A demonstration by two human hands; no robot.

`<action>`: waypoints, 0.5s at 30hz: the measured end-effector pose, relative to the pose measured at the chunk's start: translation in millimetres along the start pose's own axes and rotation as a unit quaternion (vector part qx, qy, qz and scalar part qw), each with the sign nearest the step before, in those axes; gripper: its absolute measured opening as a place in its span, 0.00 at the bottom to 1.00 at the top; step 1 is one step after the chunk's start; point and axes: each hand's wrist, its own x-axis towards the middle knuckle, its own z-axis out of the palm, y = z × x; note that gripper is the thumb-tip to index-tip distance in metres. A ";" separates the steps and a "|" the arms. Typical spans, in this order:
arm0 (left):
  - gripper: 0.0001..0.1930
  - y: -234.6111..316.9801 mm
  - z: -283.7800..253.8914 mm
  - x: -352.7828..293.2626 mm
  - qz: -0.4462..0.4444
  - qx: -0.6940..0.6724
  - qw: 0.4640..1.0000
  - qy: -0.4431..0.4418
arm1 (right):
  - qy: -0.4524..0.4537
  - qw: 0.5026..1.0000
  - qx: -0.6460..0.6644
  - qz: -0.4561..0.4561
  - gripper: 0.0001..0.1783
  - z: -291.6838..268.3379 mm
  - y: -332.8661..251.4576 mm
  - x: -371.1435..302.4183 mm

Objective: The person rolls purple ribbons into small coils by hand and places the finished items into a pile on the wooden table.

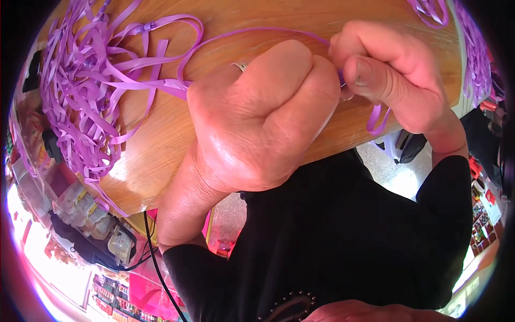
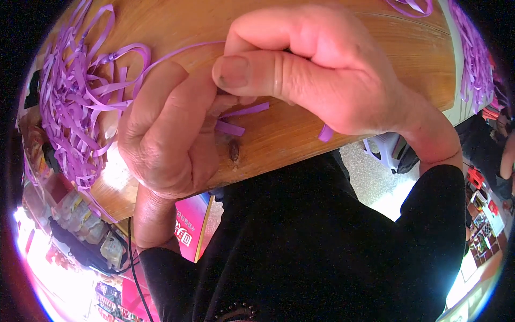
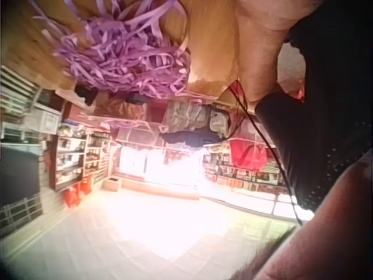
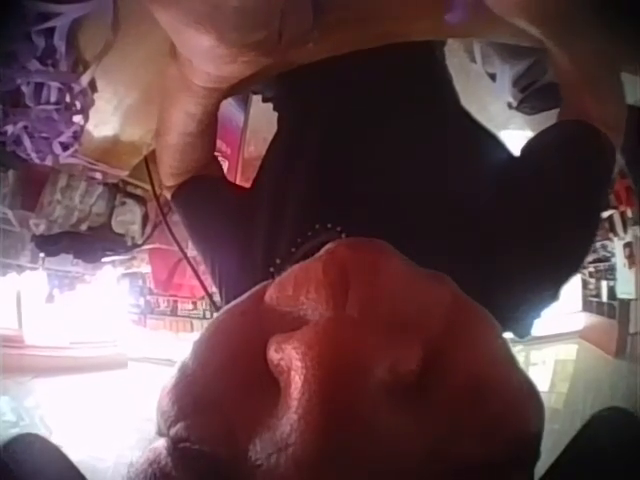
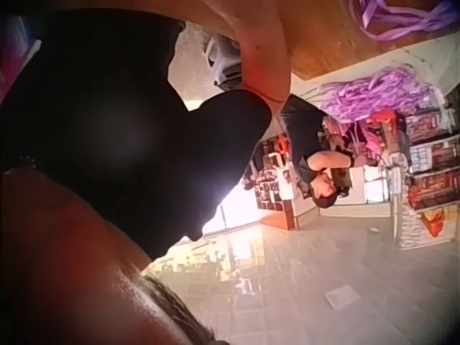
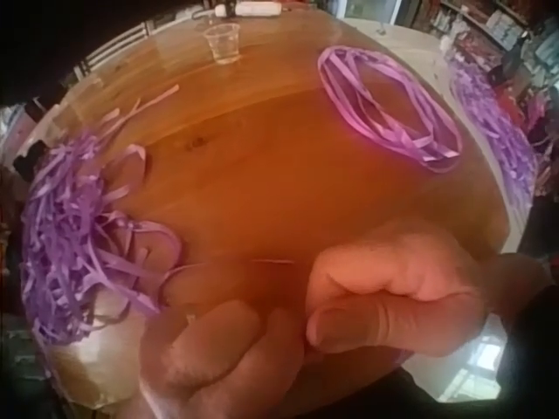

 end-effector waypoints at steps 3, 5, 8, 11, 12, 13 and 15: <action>0.12 -4.8 -0.4 -0.1 0.003 -0.015 0.999 -0.028 | 0.020 0.991 0.103 0.079 0.19 3.3 1.8 -3.2; 0.11 -13.0 4.3 -1.2 0.000 -0.084 0.996 -0.037 | 0.002 0.991 0.103 0.082 0.20 -4.2 -1.6 -3.6; 0.11 -9.9 8.8 4.6 -0.049 -0.093 0.994 -0.009 | 0.003 0.988 0.129 0.079 0.17 -9.9 2.8 -4.4; 0.09 -7.1 9.4 6.1 -0.074 -0.095 0.993 0.016 | -0.023 0.979 0.155 0.129 0.11 -23.7 -3.0 4.4; 0.09 -7.4 9.3 6.4 -0.073 -0.094 0.993 0.016 | -0.068 0.968 0.154 0.187 0.08 -28.0 -6.6 7.6; 0.07 -8.0 8.8 6.6 -0.083 -0.102 0.991 0.019 | -0.068 0.968 0.154 0.186 0.08 -27.8 -8.5 8.7; 0.05 -8.6 9.5 7.4 -0.094 -0.111 0.989 0.023 | -0.054 0.977 0.095 0.184 0.10 -27.1 -10.1 10.7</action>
